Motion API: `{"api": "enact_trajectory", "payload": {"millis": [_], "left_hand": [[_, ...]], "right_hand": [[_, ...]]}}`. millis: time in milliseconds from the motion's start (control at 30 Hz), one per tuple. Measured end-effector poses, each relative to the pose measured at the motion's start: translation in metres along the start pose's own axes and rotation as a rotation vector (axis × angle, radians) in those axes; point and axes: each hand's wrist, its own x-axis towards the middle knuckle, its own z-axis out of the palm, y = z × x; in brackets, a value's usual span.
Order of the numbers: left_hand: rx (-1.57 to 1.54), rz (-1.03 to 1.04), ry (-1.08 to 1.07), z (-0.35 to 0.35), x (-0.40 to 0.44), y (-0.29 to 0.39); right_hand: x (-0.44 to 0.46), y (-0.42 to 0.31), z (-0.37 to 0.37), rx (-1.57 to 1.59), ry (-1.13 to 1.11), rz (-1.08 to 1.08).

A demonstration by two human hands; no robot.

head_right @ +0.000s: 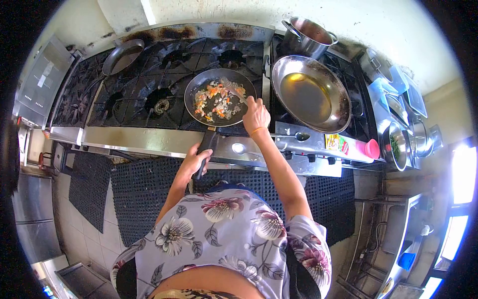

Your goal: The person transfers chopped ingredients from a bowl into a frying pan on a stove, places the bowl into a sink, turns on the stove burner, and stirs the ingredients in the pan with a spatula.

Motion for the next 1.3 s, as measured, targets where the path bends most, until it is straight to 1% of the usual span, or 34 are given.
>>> {"api": "enact_trajectory", "payload": {"millis": [100,233,333,367,400,467,600,667,700,900,1033,1133,1233,1300], "left_hand": [[0.005,-0.001,-0.003,0.000,-0.001,-0.002],[0.004,0.007,0.006,0.000,-0.003,0.000],[0.021,0.011,0.019,-0.003,0.000,-0.003],[0.030,0.012,0.022,-0.003,0.001,-0.005],[0.028,0.012,0.024,-0.003,0.001,-0.004],[0.027,0.010,0.027,-0.003,-0.001,-0.002],[0.025,0.007,0.035,-0.003,-0.006,0.002],[-0.010,-0.001,0.021,-0.004,-0.007,0.001],[-0.009,0.002,0.019,-0.004,-0.007,0.000],[-0.009,0.001,0.015,-0.006,-0.007,-0.001],[-0.004,-0.003,0.010,-0.007,-0.007,0.000],[-0.005,-0.008,0.009,-0.007,-0.006,0.000],[-0.005,-0.005,0.002,-0.007,-0.006,-0.001],[0.005,-0.003,0.003,-0.006,-0.007,0.001]], "right_hand": [[0.007,-0.004,0.011,-0.001,0.008,-0.008],[-0.004,-0.016,0.011,0.074,-0.031,-0.087],[-0.025,-0.031,-0.007,0.162,-0.078,-0.135],[-0.030,-0.033,-0.009,0.175,-0.083,-0.183],[-0.033,-0.033,-0.010,0.166,-0.101,-0.181],[-0.037,-0.032,-0.009,0.151,-0.136,-0.175],[-0.022,-0.012,0.005,0.095,-0.042,-0.069],[-0.012,0.004,0.012,0.045,0.067,-0.058],[-0.009,0.004,0.008,-0.007,0.048,0.006],[-0.011,0.010,-0.001,-0.140,0.037,0.080],[-0.022,0.007,0.003,-0.067,0.065,0.022],[-0.024,-0.002,-0.001,0.006,0.015,-0.015],[-0.013,-0.005,0.003,-0.036,0.039,0.074],[-0.004,-0.006,0.006,-0.069,0.050,0.084]]}}
